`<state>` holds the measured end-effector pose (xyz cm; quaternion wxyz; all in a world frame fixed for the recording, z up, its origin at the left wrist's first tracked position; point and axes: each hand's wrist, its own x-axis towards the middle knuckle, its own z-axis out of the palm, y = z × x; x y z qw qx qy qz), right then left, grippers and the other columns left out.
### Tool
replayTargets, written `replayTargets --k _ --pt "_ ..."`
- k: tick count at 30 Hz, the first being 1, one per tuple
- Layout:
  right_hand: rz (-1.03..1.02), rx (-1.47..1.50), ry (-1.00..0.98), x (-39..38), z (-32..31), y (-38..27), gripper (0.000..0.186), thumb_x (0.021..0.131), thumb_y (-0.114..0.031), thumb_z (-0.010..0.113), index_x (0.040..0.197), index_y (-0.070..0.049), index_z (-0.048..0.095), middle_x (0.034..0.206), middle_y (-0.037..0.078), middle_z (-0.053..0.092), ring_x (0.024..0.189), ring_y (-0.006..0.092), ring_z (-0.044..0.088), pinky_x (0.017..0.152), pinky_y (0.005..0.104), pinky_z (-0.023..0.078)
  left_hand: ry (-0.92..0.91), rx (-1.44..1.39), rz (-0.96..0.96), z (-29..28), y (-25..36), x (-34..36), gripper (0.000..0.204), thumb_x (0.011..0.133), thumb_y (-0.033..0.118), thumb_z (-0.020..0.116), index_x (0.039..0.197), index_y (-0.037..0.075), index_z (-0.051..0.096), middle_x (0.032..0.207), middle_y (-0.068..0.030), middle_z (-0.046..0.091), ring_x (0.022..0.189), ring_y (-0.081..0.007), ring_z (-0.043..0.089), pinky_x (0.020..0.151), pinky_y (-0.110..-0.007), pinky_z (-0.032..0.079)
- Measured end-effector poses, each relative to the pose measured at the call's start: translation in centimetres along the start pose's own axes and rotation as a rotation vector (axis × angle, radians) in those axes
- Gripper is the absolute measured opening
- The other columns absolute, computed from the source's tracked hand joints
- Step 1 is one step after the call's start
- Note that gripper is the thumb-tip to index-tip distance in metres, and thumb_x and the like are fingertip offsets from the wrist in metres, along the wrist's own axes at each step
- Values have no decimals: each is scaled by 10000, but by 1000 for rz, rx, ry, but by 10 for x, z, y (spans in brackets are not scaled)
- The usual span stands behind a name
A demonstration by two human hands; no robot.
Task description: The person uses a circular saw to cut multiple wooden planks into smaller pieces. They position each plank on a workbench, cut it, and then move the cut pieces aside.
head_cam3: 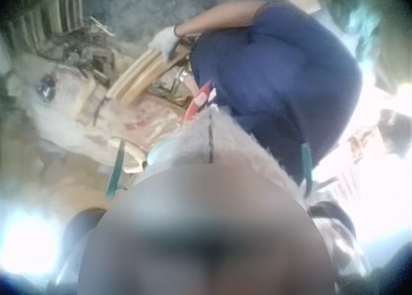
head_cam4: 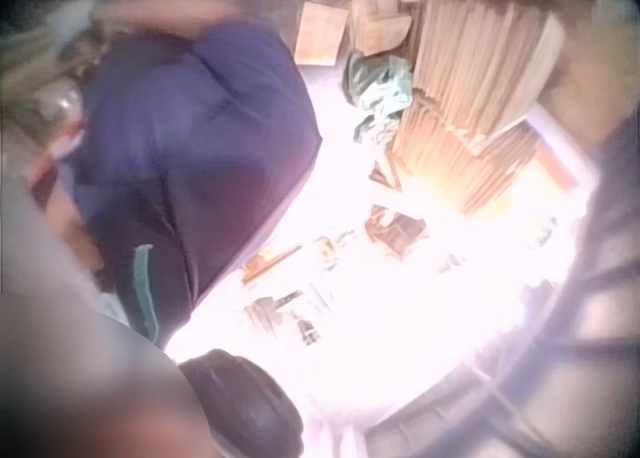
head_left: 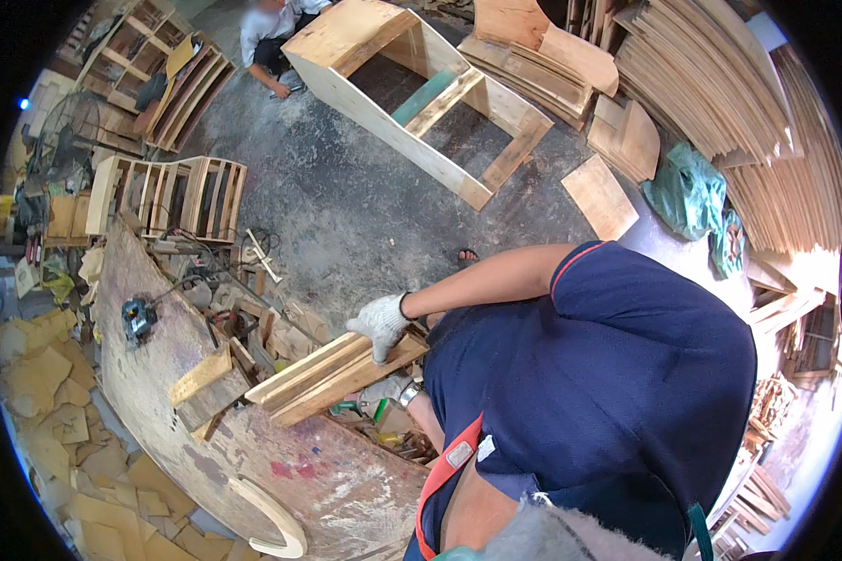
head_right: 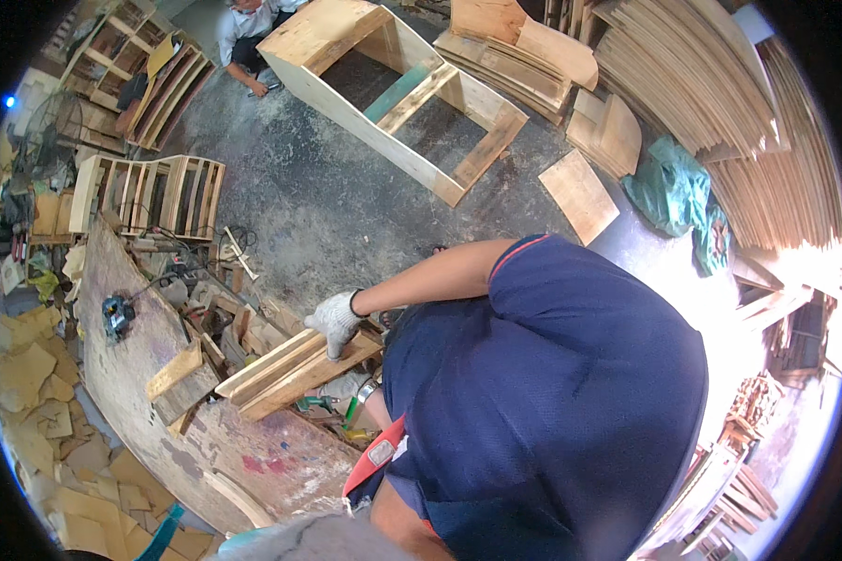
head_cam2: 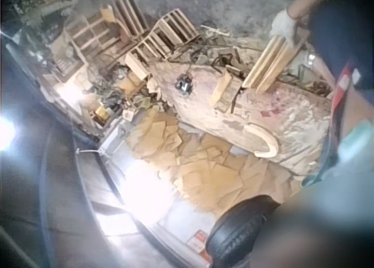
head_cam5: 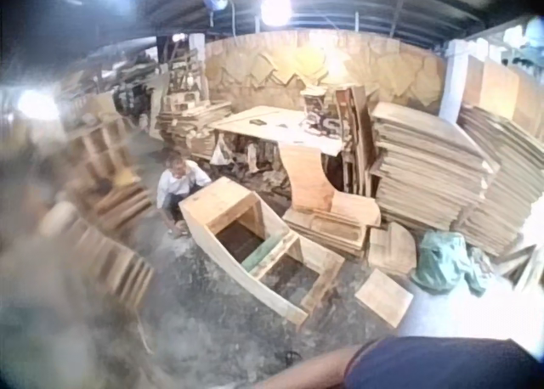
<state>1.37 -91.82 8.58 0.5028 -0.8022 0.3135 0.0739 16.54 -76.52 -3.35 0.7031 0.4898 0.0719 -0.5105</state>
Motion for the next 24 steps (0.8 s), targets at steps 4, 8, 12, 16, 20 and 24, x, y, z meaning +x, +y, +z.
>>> replayTargets --k 4,8,12,16,20,24 --pt "21 16 46 -33 -34 29 885 612 -532 892 1258 0 607 1068 261 728 1025 421 700 879 475 545 -46 47 -28 44 -23 -2 925 945 791 402 1607 151 312 1634 -174 334 1461 -392 371 1198 -583 315" --pt "60 54 74 -60 -55 61 878 618 -545 890 1245 8 619 1093 259 726 1032 417 700 882 472 546 -84 71 -43 86 -52 -4 941 940 803 396 1612 152 299 1636 -176 328 1462 -392 368 1197 -585 319" --pt "101 140 117 -80 -81 94 879 620 -553 873 1240 22 634 1095 263 726 1038 406 704 880 462 548 -93 93 -40 117 -76 -6 957 935 816 390 1618 153 287 1638 -178 323 1464 -393 366 1196 -586 323" --pt "190 207 145 -90 -118 121 879 628 -558 861 1229 44 639 1117 262 724 1051 397 705 881 452 551 -107 81 -37 155 -98 7 974 930 829 385 1623 154 275 1639 -179 317 1466 -393 363 1195 -588 327" --pt "244 231 223 -94 -156 154 868 644 -559 860 1225 47 638 1112 262 725 1053 395 706 888 451 553 -147 47 -60 203 -126 39 990 925 842 379 1629 156 262 1641 -181 312 1468 -394 361 1194 -590 331" --pt "315 263 316 -87 -211 197 854 651 -570 853 1205 46 646 1118 266 722 1060 395 707 890 456 553 -232 50 -109 278 -152 83 1019 919 855 382 1633 143 237 1642 -182 298 1472 -394 355 1193 -590 338"
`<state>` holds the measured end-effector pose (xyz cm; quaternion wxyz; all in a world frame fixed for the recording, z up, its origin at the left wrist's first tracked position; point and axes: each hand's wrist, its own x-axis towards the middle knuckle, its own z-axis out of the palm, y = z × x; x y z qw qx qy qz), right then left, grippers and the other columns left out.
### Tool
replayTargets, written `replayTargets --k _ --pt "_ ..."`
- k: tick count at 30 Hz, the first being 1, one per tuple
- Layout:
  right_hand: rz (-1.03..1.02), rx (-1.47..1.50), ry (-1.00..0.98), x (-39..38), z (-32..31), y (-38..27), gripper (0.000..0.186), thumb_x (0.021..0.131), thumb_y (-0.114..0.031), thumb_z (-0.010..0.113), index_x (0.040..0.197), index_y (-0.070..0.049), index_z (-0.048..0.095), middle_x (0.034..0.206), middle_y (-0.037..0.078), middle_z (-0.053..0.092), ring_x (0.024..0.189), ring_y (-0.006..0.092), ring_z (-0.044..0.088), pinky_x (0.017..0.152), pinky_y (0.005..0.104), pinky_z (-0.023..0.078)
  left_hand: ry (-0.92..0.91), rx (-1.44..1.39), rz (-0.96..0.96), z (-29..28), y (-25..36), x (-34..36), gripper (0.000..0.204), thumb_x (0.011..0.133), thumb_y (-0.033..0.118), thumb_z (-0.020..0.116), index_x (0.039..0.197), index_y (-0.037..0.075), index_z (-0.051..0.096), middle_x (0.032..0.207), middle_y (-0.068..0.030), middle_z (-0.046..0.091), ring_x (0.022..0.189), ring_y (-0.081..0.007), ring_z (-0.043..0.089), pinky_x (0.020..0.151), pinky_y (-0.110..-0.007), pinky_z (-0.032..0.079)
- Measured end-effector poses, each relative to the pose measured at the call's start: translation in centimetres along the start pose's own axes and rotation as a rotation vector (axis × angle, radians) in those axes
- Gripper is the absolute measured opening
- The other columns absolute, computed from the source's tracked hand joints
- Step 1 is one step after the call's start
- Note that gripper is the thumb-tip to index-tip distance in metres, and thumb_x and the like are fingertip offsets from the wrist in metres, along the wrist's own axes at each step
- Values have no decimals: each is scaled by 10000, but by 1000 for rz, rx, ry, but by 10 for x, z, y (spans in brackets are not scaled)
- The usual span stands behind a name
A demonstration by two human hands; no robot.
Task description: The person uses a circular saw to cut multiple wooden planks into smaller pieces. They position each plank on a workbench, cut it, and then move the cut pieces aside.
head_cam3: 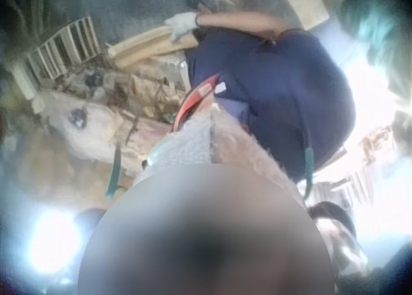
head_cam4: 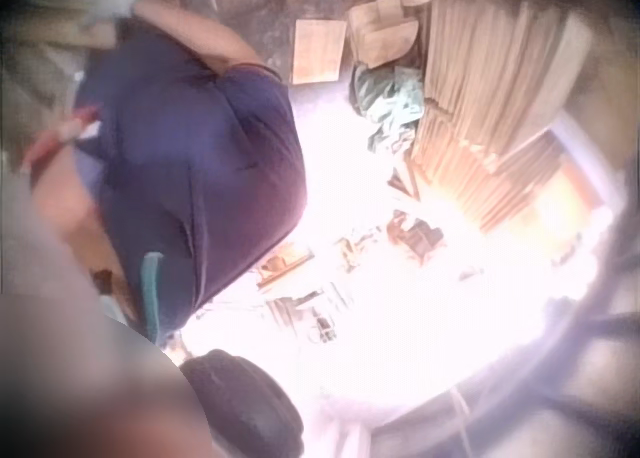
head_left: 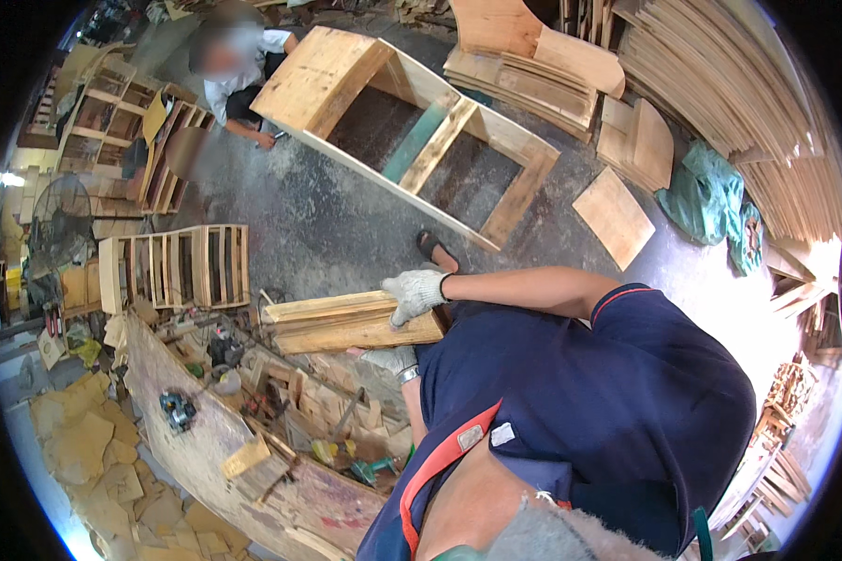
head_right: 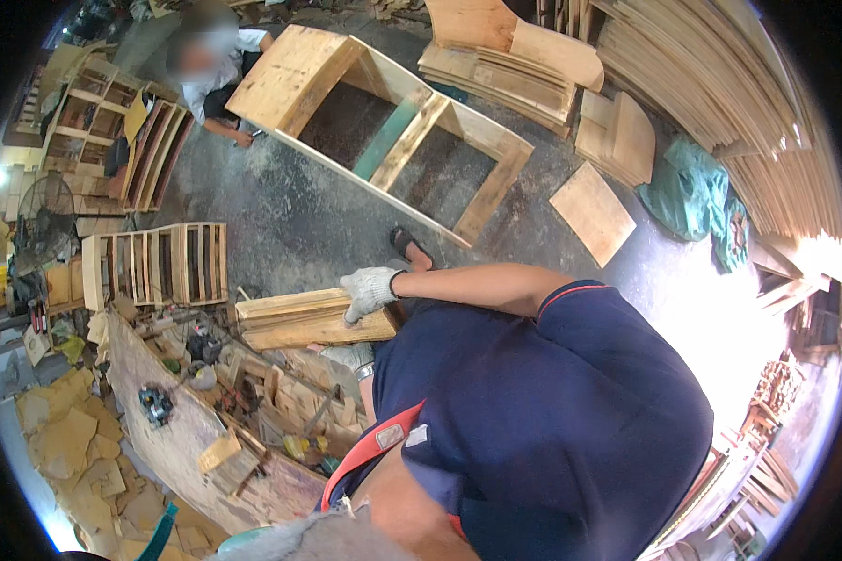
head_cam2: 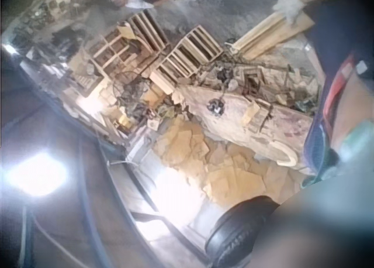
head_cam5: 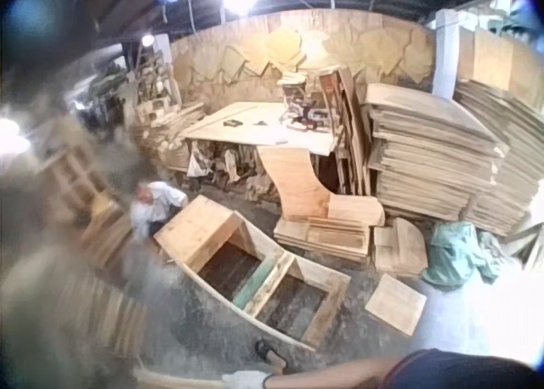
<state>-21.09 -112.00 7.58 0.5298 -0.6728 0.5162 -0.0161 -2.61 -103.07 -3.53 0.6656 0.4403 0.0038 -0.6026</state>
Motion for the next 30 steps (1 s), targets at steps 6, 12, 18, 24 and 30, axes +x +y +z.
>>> replayTargets --k 6,12,18,24,30 --pt "106 88 129 46 -73 14 871 672 -631 818 1186 42 615 1126 288 703 1076 413 692 895 481 536 -143 50 -196 93 -2 82 972 926 789 484 1600 117 288 1556 -191 400 1403 -373 445 1158 -552 401" --pt "230 182 233 62 -116 35 885 686 -650 790 1212 41 620 1127 286 701 1081 417 683 909 473 530 -220 117 -355 141 -16 129 850 941 671 555 1542 92 393 1472 -176 504 1320 -363 529 1093 -543 458" --pt "294 190 267 90 -160 54 1003 654 -708 769 1228 106 647 1198 309 690 1090 407 695 913 466 546 -243 208 -385 190 -33 156 840 924 656 553 1530 90 417 1480 -176 506 1331 -369 524 1102 -550 451" --pt "275 336 248 107 -189 94 1006 679 -703 775 1248 113 629 1245 307 670 1149 390 663 978 443 510 -137 310 -428 234 -51 177 871 889 657 586 1522 85 414 1472 -183 499 1325 -373 523 1099 -554 456" --pt "146 355 348 131 -248 165 946 760 -701 739 1312 52 580 1210 283 675 1117 391 661 939 458 524 -233 362 -424 325 -97 215 877 870 612 610 1528 68 405 1482 -176 509 1324 -370 536 1105 -535 466"
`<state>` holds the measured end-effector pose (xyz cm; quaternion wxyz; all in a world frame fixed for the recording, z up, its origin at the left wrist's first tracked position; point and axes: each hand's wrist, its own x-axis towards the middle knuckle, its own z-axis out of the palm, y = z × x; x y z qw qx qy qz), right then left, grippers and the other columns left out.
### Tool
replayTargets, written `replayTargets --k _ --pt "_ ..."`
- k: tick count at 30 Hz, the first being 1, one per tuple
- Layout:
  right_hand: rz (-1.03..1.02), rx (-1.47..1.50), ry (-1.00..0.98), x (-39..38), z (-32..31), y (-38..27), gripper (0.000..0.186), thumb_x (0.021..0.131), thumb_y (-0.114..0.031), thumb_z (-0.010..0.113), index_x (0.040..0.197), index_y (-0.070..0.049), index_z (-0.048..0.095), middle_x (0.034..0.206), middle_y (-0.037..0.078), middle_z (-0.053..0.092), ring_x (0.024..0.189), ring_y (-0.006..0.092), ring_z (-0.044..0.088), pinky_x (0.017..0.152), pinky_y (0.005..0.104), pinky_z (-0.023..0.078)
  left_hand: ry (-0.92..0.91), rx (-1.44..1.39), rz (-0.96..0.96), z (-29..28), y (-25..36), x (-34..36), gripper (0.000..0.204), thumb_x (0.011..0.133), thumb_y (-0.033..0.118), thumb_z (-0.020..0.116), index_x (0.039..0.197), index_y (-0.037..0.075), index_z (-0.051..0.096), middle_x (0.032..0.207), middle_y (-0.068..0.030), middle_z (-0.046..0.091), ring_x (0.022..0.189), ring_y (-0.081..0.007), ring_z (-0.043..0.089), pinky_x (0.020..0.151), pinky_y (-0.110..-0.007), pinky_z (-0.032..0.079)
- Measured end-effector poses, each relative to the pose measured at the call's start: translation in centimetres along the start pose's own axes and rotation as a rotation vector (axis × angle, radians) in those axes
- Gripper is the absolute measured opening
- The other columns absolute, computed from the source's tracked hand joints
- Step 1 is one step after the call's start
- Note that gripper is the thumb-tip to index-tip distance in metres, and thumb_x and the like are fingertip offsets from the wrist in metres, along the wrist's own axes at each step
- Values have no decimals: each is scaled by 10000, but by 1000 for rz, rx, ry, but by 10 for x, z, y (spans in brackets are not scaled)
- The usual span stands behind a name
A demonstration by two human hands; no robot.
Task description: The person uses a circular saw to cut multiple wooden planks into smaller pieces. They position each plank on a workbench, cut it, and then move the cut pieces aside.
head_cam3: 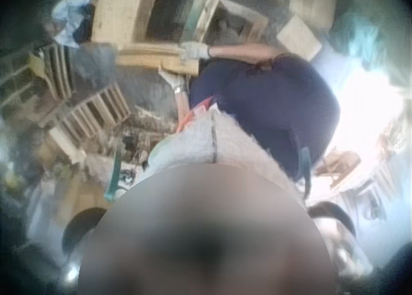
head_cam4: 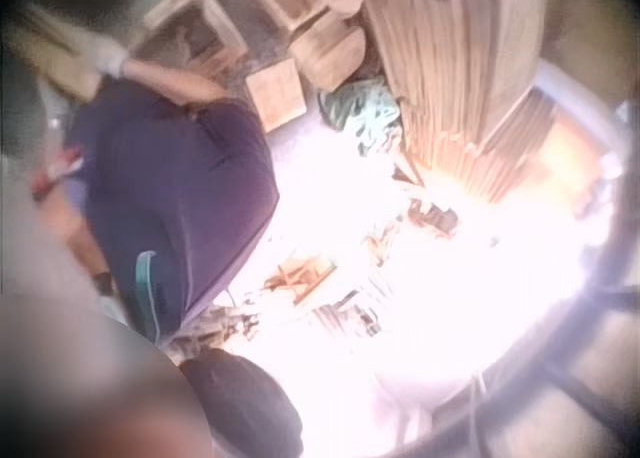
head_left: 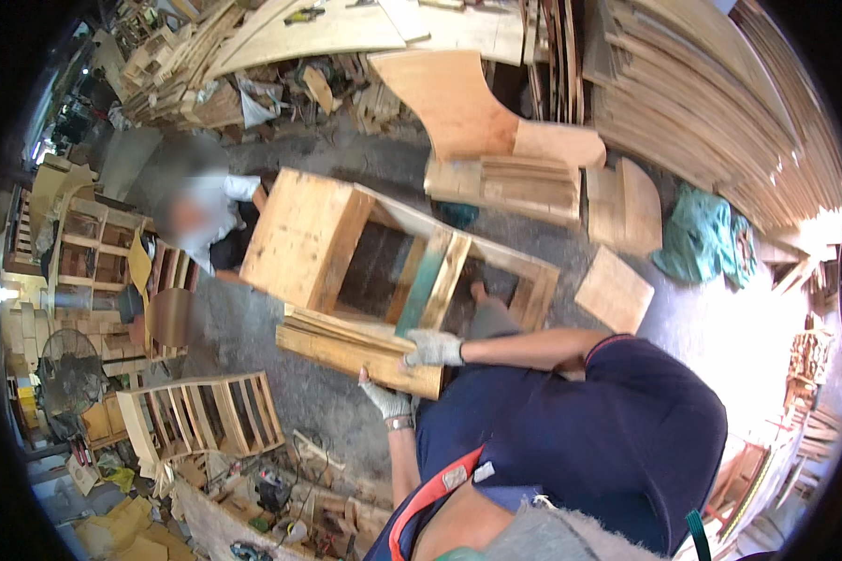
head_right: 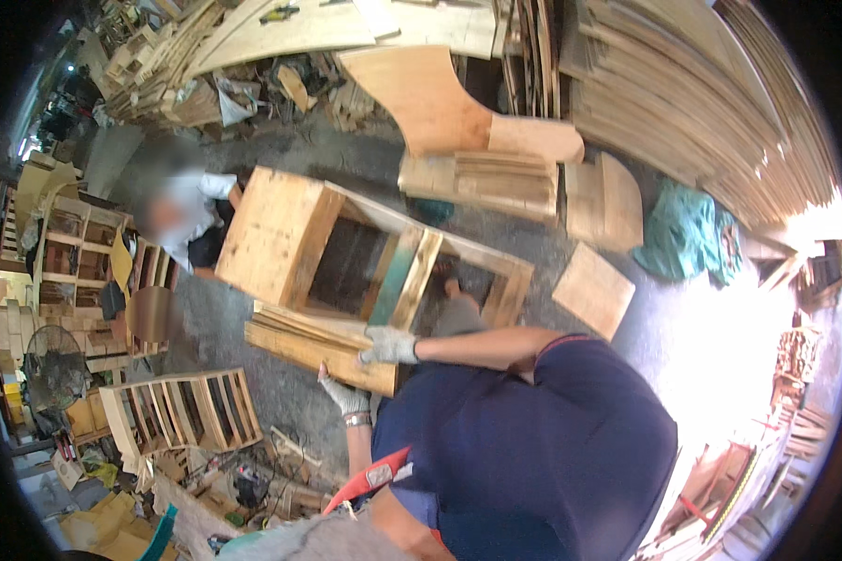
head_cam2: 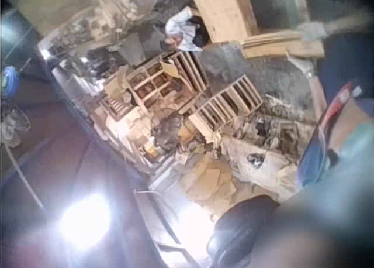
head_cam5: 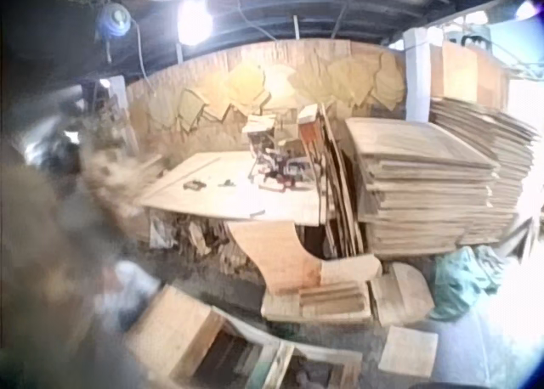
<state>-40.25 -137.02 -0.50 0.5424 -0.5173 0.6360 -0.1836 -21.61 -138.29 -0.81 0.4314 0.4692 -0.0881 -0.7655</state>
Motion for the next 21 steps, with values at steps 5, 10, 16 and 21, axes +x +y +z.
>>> replayTargets --k 5,10,16,21 --pt "5 461 197 -3 -84 41 899 776 -622 771 1341 43 553 1219 263 660 1144 390 649 960 448 507 -14 93 -99 109 -14 77 742 905 509 625 1472 56 471 1386 -144 604 1247 -319 605 1112 -453 474" --pt "-73 608 600 7 -192 73 814 809 -498 818 1351 41 536 1185 197 674 1126 307 654 951 387 522 -227 253 -209 255 -51 155 657 900 425 691 1395 33 513 1290 -135 633 1160 -290 645 1031 -421 534" --pt "-415 1192 743 59 -378 118 754 854 -405 828 1379 39 520 1261 154 662 1131 242 671 957 405 570 -654 599 90 499 -89 249 811 904 423 747 1495 -25 419 1369 -139 592 1216 -252 598 1015 -394 506" --pt "-622 1532 545 97 -567 159 828 918 -637 644 1481 -58 462 1293 147 631 1135 281 677 1026 450 582 -703 907 141 648 -78 289 1017 882 554 718 1623 36 254 1520 -157 448 1411 -269 415 1145 -421 349"
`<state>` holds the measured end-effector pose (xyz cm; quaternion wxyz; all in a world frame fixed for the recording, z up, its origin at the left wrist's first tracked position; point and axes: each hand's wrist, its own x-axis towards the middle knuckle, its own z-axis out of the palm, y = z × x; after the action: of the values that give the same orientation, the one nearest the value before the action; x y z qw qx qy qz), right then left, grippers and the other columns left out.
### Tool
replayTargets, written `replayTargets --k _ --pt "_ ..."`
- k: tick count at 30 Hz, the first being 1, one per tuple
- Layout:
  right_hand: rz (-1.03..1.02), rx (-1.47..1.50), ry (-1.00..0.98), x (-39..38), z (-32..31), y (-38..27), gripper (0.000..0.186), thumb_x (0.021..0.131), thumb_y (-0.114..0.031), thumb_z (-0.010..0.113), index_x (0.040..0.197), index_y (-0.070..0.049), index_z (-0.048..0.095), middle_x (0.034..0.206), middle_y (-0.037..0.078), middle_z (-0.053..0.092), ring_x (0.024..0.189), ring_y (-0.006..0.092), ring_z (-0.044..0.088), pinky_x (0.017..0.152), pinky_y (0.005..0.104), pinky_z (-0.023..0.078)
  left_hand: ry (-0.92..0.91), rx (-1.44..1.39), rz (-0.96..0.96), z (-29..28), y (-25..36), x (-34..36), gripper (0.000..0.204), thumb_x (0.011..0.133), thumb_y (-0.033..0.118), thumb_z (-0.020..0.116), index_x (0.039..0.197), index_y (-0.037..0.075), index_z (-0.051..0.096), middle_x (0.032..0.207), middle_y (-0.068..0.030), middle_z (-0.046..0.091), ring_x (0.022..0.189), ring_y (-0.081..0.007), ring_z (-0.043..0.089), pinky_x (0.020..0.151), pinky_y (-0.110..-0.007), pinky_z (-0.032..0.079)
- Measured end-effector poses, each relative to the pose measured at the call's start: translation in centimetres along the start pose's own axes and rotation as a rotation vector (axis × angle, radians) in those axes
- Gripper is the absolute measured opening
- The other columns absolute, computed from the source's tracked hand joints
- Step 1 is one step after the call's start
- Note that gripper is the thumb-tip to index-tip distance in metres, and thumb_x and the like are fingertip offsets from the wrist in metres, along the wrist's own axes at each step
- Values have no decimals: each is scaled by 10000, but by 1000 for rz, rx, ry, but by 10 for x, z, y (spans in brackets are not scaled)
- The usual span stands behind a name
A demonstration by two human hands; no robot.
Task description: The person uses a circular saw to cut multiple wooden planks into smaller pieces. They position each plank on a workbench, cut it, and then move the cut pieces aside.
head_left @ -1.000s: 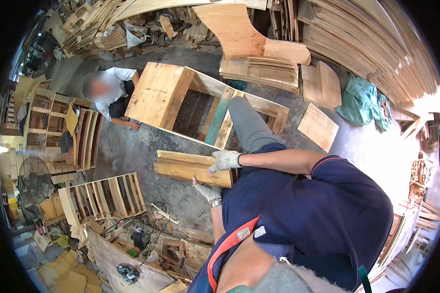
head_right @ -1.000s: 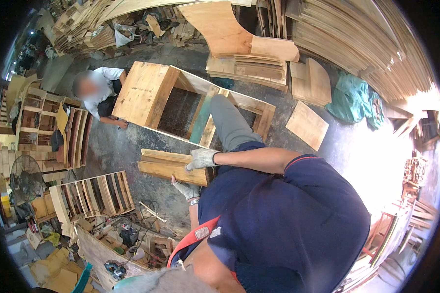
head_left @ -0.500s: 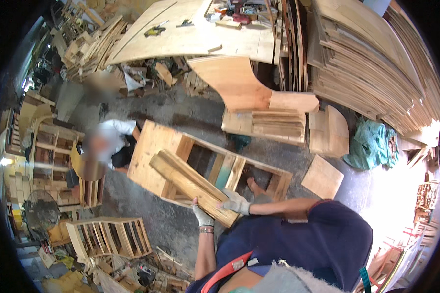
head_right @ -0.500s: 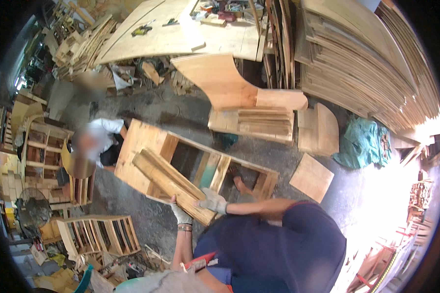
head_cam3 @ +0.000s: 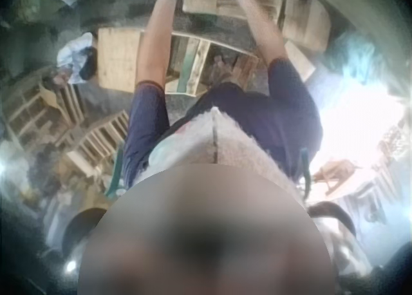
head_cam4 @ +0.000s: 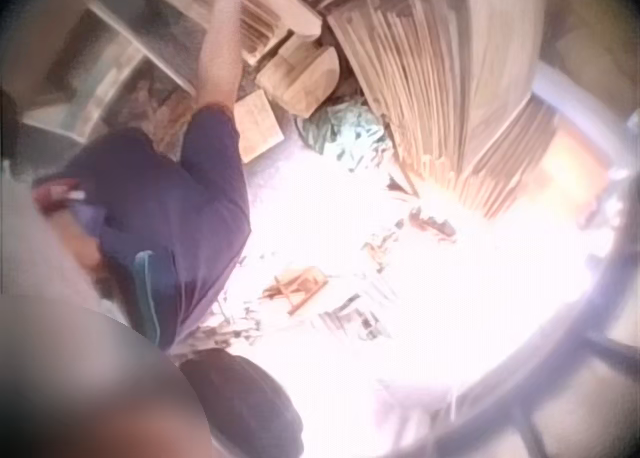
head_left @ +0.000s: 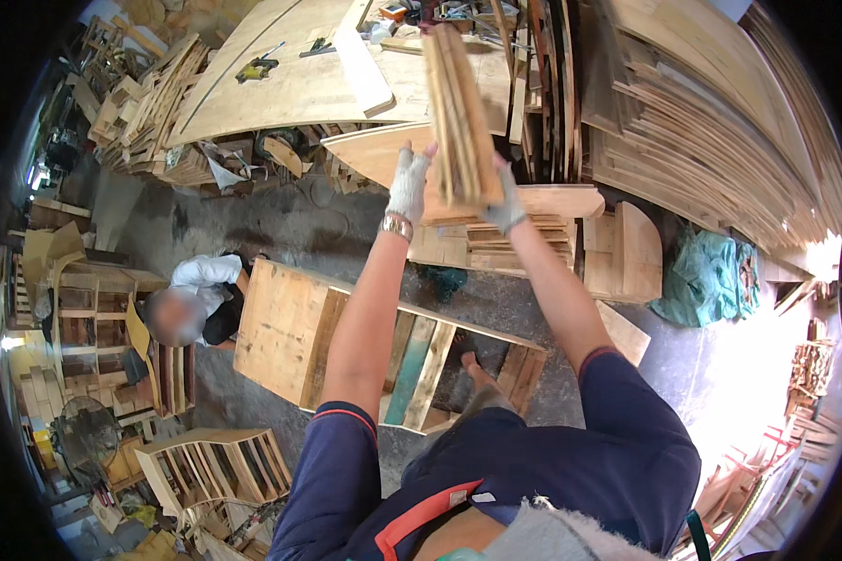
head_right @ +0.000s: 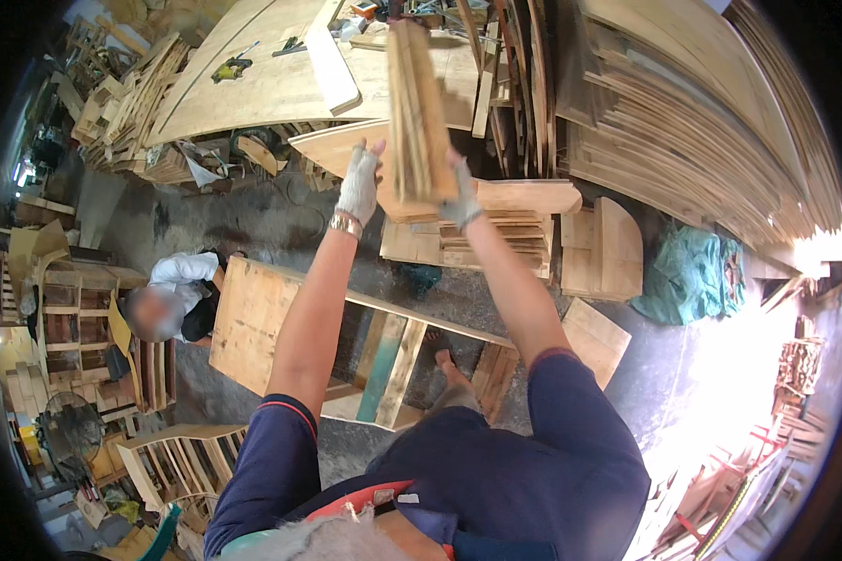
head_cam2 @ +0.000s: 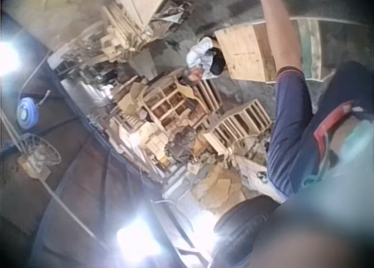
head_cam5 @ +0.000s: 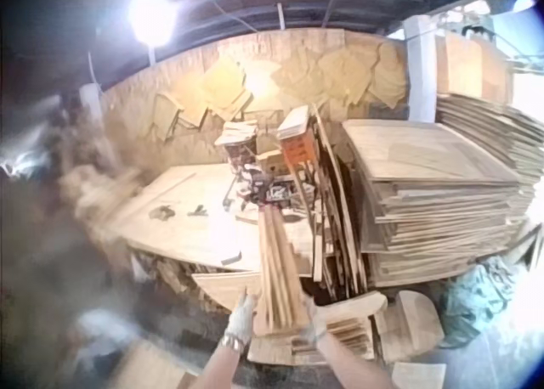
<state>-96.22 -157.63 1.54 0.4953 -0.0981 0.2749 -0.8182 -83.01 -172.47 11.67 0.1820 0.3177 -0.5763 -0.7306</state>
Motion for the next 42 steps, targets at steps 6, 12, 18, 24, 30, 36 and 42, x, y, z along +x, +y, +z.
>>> replayTargets --k 6,12,18,24,30,36,42 --pt "396 -92 616 24 -102 68 853 1012 -713 398 1585 -83 342 1453 224 530 1307 409 553 1037 531 500 -25 4 156 -47 -112 -69 674 979 283 715 1509 -35 446 1473 -209 563 1321 -246 559 1100 -354 438" --pt "1006 -1100 186 -196 -114 250 442 1004 -394 578 867 9 696 791 192 686 624 334 694 547 461 557 412 279 -696 -177 -349 -412 673 961 466 632 1447 9 541 1425 -223 606 1312 -346 575 1084 -417 435" --pt "907 -1979 -1112 -341 -39 318 476 908 -447 589 1146 -73 762 1139 220 736 1051 388 709 925 485 544 1516 -936 -503 -236 -453 -791 457 1047 287 509 1410 17 576 1303 -126 662 1117 -301 662 908 -443 545" --pt "956 -2286 -1111 -279 -26 369 446 871 -449 658 1092 -83 786 1013 203 766 935 323 743 825 451 568 1805 -561 -448 -160 -541 -960 648 955 338 713 1477 20 496 1172 -118 685 865 -214 653 734 -373 540" --pt "948 -2485 -986 -261 89 500 288 953 -374 616 972 -96 690 811 118 676 660 280 664 615 455 559 1834 -660 -739 -15 -588 -945 369 948 383 641 1073 37 671 855 -99 683 769 -238 640 667 -429 500" --pt "997 -1522 -1019 -417 216 711 340 997 -417 649 1064 -90 587 803 40 645 580 120 581 464 287 436 1896 -1324 -884 124 -577 -904 427 946 376 656 1189 26 692 1004 -116 719 854 -247 696 674 -399 551" --pt "1226 -1407 -1666 -654 316 792 518 1019 -465 628 1312 -42 564 889 75 694 698 134 649 569 282 509 2302 -1730 -493 137 -586 -890 678 967 430 672 1493 46 484 1143 -143 692 942 -274 707 712 -413 584"
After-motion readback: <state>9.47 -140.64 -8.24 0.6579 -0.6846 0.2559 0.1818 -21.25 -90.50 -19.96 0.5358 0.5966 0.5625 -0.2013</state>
